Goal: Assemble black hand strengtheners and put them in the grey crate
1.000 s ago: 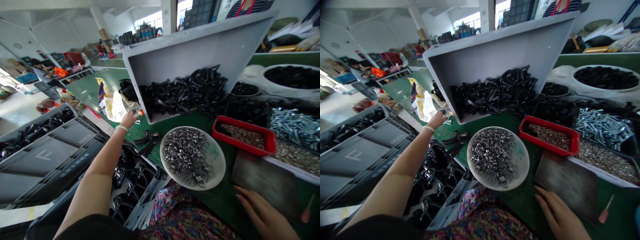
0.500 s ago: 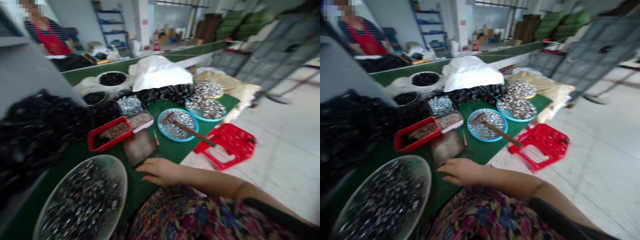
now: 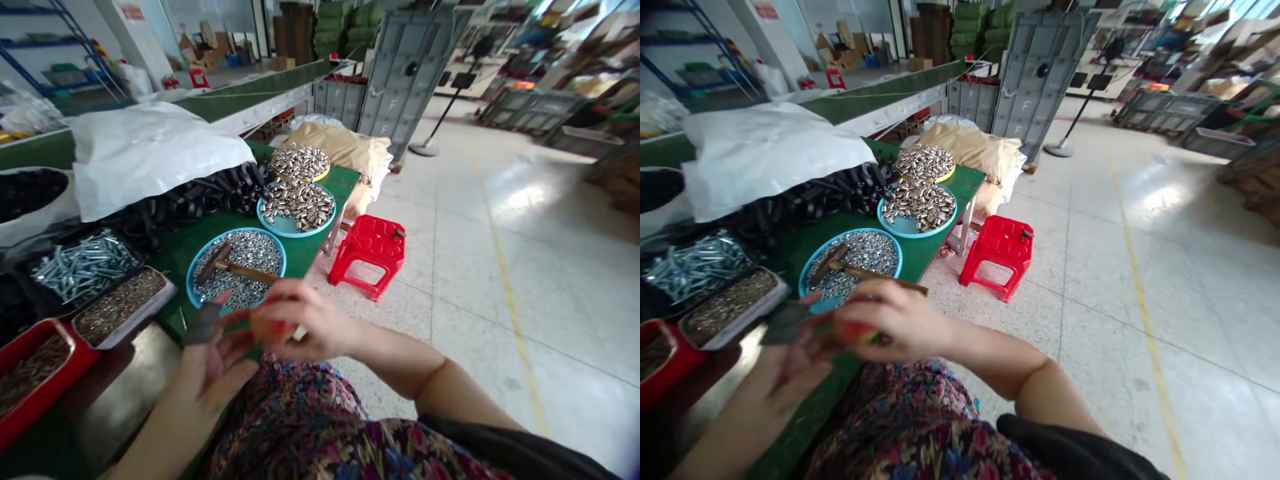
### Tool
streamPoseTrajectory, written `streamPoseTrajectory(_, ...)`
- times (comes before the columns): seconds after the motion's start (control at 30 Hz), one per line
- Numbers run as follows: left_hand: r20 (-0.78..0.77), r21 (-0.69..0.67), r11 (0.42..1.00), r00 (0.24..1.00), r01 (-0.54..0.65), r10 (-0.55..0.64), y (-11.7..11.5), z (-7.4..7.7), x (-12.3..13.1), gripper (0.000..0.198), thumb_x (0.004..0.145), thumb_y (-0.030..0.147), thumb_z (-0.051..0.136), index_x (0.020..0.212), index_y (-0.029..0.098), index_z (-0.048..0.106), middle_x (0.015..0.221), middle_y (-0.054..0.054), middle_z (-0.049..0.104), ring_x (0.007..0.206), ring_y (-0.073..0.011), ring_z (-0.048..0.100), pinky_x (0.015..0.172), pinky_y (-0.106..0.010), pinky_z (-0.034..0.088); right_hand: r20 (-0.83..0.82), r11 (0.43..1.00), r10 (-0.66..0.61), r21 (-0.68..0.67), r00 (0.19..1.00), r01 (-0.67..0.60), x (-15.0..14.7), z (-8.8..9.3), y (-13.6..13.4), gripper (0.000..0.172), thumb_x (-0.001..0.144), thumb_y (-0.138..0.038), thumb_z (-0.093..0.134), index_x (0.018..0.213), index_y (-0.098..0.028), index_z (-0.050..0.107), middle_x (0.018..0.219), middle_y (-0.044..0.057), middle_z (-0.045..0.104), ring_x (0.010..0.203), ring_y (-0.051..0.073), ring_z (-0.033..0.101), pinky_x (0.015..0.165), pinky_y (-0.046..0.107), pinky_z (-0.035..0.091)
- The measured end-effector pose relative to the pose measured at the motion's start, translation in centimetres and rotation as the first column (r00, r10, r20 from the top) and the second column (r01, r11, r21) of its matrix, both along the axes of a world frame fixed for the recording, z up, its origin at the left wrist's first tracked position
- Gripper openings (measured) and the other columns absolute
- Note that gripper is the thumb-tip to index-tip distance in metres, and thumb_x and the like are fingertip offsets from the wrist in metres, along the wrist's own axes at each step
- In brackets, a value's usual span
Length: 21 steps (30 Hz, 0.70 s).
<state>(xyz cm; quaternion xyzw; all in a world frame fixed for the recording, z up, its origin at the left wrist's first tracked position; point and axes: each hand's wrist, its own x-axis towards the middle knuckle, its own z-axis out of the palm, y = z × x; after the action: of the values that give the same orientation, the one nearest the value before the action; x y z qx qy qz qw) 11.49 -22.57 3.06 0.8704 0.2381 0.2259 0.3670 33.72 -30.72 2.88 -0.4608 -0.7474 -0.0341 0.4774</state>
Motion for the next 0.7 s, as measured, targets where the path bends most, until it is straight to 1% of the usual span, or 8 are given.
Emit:
streamPoseTrajectory(0.03, -0.041, 0.045, 0.999, 0.999, -0.002, 0.003, 0.3, -1.1, 1.6, 0.072, 0.093, 0.036, 0.047, 0.152, 0.032, 0.006, 0.129, -0.009, 0.059, 0.100, -0.0224, 0.067, 0.082, -0.038, 0.060, -0.090, 0.977, -0.215, -0.029, 0.972, 0.213, 3.9, -1.5, -0.4, 0.043, 0.083, -0.035, 0.064, 0.122, -0.024, 0.050, 0.120, 0.007, 0.055, 0.114, 0.019, 0.054, 0.095, 0.034, 0.050)
streamPoseTrajectory(0.07, -0.078, 0.129, 0.992, 0.997, -0.007, 0.017, 0.6, -2.6, 2.9, 0.073, 0.091, 0.037, 0.052, 0.152, 0.030, 0.011, 0.130, -0.011, 0.057, 0.106, -0.0247, 0.064, 0.087, -0.042, 0.058, -0.185, 0.884, -0.467, -0.120, 0.865, 0.452, 8.0, -3.2, -0.6, 0.044, 0.082, -0.034, 0.064, 0.122, -0.025, 0.049, 0.119, 0.008, 0.055, 0.111, 0.021, 0.055, 0.094, 0.039, 0.050)
streamPoseTrajectory(0.1, -0.109, 0.249, 0.968, 0.993, -0.009, 0.037, 0.9, -4.3, 3.8, 0.073, 0.089, 0.038, 0.056, 0.150, 0.027, 0.018, 0.130, -0.013, 0.056, 0.112, -0.0270, 0.061, 0.091, -0.045, 0.055, -0.241, 0.725, -0.688, -0.244, 0.684, 0.644, 12.3, -5.0, -0.7, 0.043, 0.081, -0.033, 0.063, 0.121, -0.025, 0.050, 0.118, 0.008, 0.055, 0.109, 0.022, 0.055, 0.092, 0.040, 0.050)
streamPoseTrajectory(0.17, -0.163, 0.484, 0.875, 0.984, 0.021, 0.067, 1.2, -7.7, 4.4, 0.068, 0.087, 0.034, 0.059, 0.147, 0.025, 0.029, 0.129, -0.014, 0.055, 0.119, -0.0291, 0.055, 0.097, -0.048, 0.050, -0.169, 0.326, -0.945, -0.512, 0.279, 0.795, 20.6, -8.9, -0.7, 0.045, 0.077, -0.034, 0.065, 0.118, -0.024, 0.050, 0.114, 0.007, 0.057, 0.105, 0.020, 0.055, 0.090, 0.035, 0.049)
streamPoseTrajectory(0.2, -0.197, 0.568, 0.822, 0.977, 0.046, 0.081, 1.2, -9.1, 4.3, 0.065, 0.086, 0.031, 0.060, 0.145, 0.024, 0.033, 0.130, -0.013, 0.055, 0.121, -0.0294, 0.053, 0.100, -0.047, 0.047, -0.135, 0.237, -0.972, -0.569, 0.194, 0.788, 24.4, -11.0, -0.7, 0.046, 0.075, -0.032, 0.067, 0.117, -0.021, 0.051, 0.113, 0.008, 0.058, 0.105, 0.021, 0.055, 0.091, 0.035, 0.048)
streamPoseTrajectory(0.33, -0.284, 0.696, 0.711, 0.948, 0.102, 0.142, 0.8, -12.1, 3.1, 0.060, 0.084, 0.020, 0.062, 0.141, 0.026, 0.044, 0.133, -0.009, 0.055, 0.129, -0.0275, 0.046, 0.111, -0.042, 0.034, 0.017, 0.026, -0.998, -0.708, 0.054, 0.705, 34.5, -18.6, -1.1, 0.041, 0.076, -0.026, 0.066, 0.113, -0.016, 0.053, 0.107, 0.010, 0.059, 0.098, 0.022, 0.057, 0.087, 0.038, 0.047)
streamPoseTrajectory(0.5, -0.279, 0.593, 0.801, 0.954, 0.078, 0.113, 0.4, -12.0, 3.1, 0.051, 0.087, 0.028, 0.059, 0.137, 0.033, 0.049, 0.131, -0.003, 0.058, 0.135, -0.0238, 0.039, 0.117, -0.036, 0.023, 0.240, -0.179, -0.971, -0.749, 0.011, 0.638, 39.8, -25.5, -0.9, 0.038, 0.088, -0.031, 0.061, 0.122, -0.016, 0.054, 0.124, 0.010, 0.055, 0.103, 0.021, 0.059, 0.086, 0.042, 0.051)
streamPoseTrajectory(0.7, -0.284, 0.519, 0.853, 0.952, 0.056, 0.110, 0.0, -13.3, 2.2, 0.051, 0.086, 0.039, 0.059, 0.136, 0.033, 0.051, 0.129, -0.002, 0.060, 0.139, -0.0243, 0.034, 0.119, -0.037, 0.018, 0.382, -0.272, -0.923, -0.742, 0.052, 0.613, 44.3, -30.2, 1.1, 0.038, 0.091, -0.034, 0.057, 0.125, -0.017, 0.054, 0.125, 0.010, 0.056, 0.105, 0.022, 0.059, 0.087, 0.043, 0.052)
